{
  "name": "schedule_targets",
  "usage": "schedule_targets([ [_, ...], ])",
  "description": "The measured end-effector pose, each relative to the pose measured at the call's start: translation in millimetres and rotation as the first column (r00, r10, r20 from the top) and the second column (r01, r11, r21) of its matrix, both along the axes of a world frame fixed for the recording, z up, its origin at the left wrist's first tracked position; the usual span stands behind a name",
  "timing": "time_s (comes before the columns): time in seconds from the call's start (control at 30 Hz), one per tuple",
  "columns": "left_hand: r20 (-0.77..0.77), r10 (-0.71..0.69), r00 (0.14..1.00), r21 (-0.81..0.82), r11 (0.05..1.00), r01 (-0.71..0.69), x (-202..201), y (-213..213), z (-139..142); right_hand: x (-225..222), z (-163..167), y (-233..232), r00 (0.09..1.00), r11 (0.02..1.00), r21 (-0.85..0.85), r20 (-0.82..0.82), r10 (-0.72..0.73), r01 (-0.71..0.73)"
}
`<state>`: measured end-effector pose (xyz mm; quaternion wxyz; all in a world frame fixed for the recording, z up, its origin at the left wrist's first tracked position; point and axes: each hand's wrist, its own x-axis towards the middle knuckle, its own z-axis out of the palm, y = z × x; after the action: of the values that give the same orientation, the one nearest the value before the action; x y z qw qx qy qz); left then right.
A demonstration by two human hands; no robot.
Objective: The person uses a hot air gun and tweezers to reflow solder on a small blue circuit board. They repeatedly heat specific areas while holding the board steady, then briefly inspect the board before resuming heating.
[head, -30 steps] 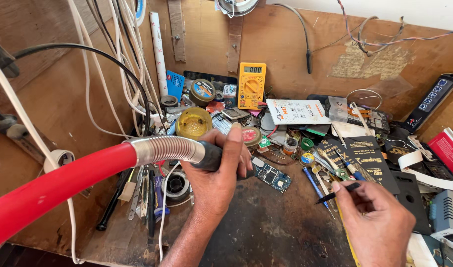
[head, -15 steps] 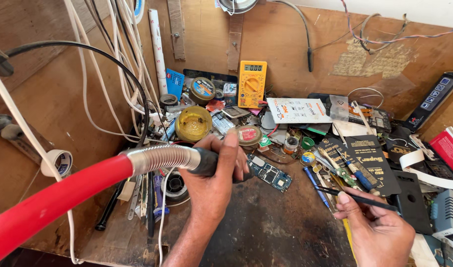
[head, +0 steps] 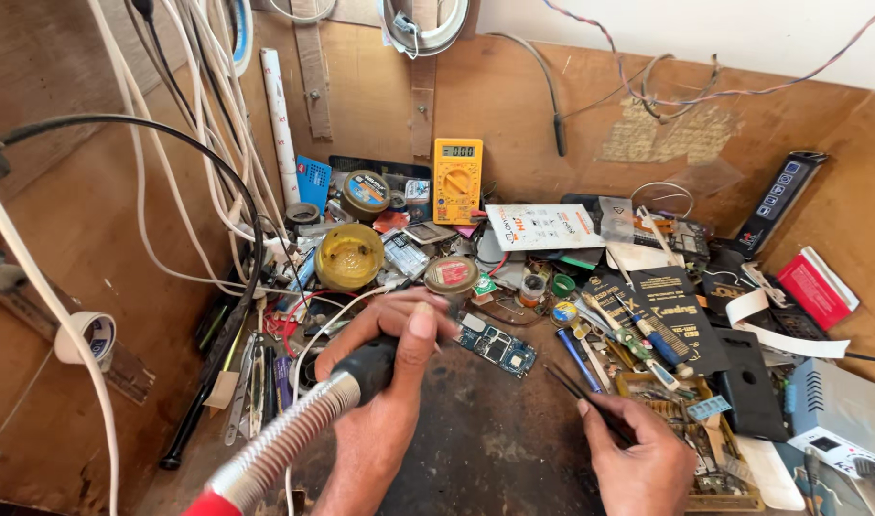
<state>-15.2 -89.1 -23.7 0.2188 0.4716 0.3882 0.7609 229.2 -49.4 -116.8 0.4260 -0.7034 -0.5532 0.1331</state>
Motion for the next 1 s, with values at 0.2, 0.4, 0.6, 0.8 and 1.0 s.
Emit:
schedule_targets([
  [0.2,-0.238,0.171,0.956,-0.013,0.984,-0.18,-3,-9,-2,10,2,7,0.947,0.983,0.175,0.323,-0.004,-0.056],
  [0.4,-0.217,0.226,0.95,-0.125,0.958,-0.257,-2,-6,-22,50,29,48,0.832,0.954,0.291,0.546,-0.1,-0.076],
  [0.6,0.103,0.084,0.991,-0.061,0.995,-0.078,4,12,-45,66,27,82,0.71,0.992,0.126,0.7,-0.072,-0.024],
  [0.8,0.103,0.086,0.991,-0.082,0.994,-0.078,7,23,-53,82,9,101,0.791,0.999,0.037,0.612,0.002,-0.031],
  [1.0,0.105,0.052,0.993,-0.103,0.994,-0.042,6,25,-52,90,9,107,0.798,0.996,0.082,0.602,-0.032,-0.021],
])
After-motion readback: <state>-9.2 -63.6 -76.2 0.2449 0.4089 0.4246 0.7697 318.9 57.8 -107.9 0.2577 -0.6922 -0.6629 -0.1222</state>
